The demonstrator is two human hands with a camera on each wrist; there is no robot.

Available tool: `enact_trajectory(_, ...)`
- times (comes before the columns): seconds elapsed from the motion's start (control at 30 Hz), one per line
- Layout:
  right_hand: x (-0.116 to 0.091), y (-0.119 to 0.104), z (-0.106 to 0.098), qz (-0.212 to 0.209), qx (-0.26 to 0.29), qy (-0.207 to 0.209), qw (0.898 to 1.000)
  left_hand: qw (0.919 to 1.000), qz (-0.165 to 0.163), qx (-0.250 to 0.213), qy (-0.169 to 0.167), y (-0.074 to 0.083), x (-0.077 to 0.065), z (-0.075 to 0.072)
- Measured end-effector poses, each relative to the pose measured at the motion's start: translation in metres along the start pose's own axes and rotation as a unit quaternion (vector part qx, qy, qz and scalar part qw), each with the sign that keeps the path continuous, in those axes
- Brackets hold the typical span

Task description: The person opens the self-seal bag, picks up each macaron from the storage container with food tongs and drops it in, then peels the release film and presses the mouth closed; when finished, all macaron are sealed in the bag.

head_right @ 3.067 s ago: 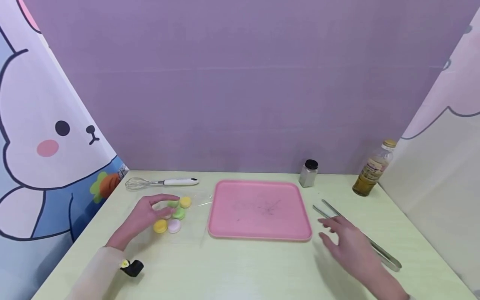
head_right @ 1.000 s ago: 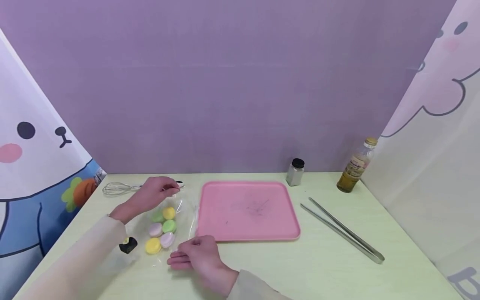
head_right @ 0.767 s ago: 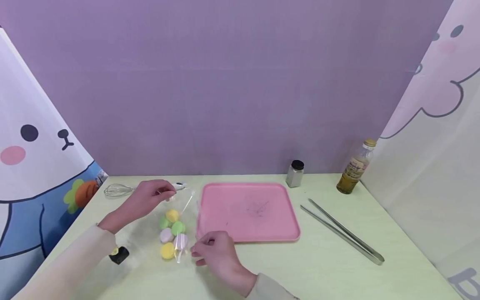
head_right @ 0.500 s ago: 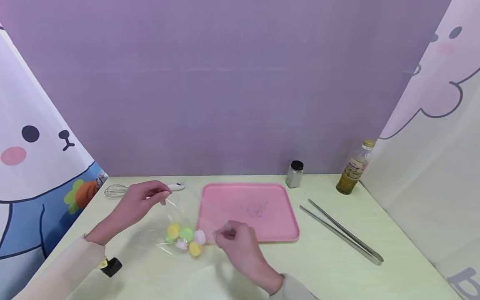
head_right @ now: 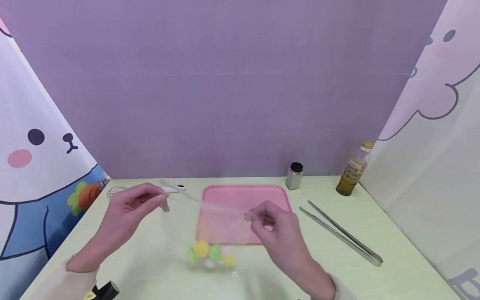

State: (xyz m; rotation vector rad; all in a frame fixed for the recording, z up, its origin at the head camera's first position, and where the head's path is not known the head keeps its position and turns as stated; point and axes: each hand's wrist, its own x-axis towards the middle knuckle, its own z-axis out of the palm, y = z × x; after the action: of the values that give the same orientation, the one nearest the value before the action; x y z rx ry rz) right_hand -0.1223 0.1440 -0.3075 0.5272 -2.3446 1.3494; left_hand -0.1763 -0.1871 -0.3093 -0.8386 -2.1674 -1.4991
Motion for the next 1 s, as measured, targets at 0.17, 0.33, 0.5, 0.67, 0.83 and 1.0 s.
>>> enact_trajectory(0.17, 0.004, -0.008, -0.019, -0.045, 0.009, 0.025, 0.999, 0.9977, 0.018, -0.065, 0.007, 0.027, 0.002, 0.009)
enact_trajectory(0.33, 0.003, -0.012, -0.03, -0.054, 0.056, 0.044, 0.996, 0.9912, -0.004, -0.132, 0.007, 0.045, -0.001, 0.02)
enact_trajectory(0.5, 0.002, -0.014, -0.04, -0.051, 0.095, 0.051, 0.993, 0.9799, -0.024, -0.198, -0.009, 0.05, -0.006, 0.034)
enact_trajectory(0.67, -0.001, -0.005, -0.046, 0.008, 0.076, 0.065, 0.995, 0.958, -0.08, -0.275, -0.01, 0.041, -0.013, 0.057)
enact_trajectory(0.83, -0.01, 0.016, -0.044, 0.09, 0.075, 0.052, 0.992, 0.9268, -0.196, -0.32, 0.021, 0.025, -0.022, 0.083)
enact_trajectory(1.0, -0.016, 0.029, -0.042, 0.104, 0.082, 0.055, 0.99, 0.9176, -0.229, -0.32, 0.056, 0.017, -0.028, 0.094)
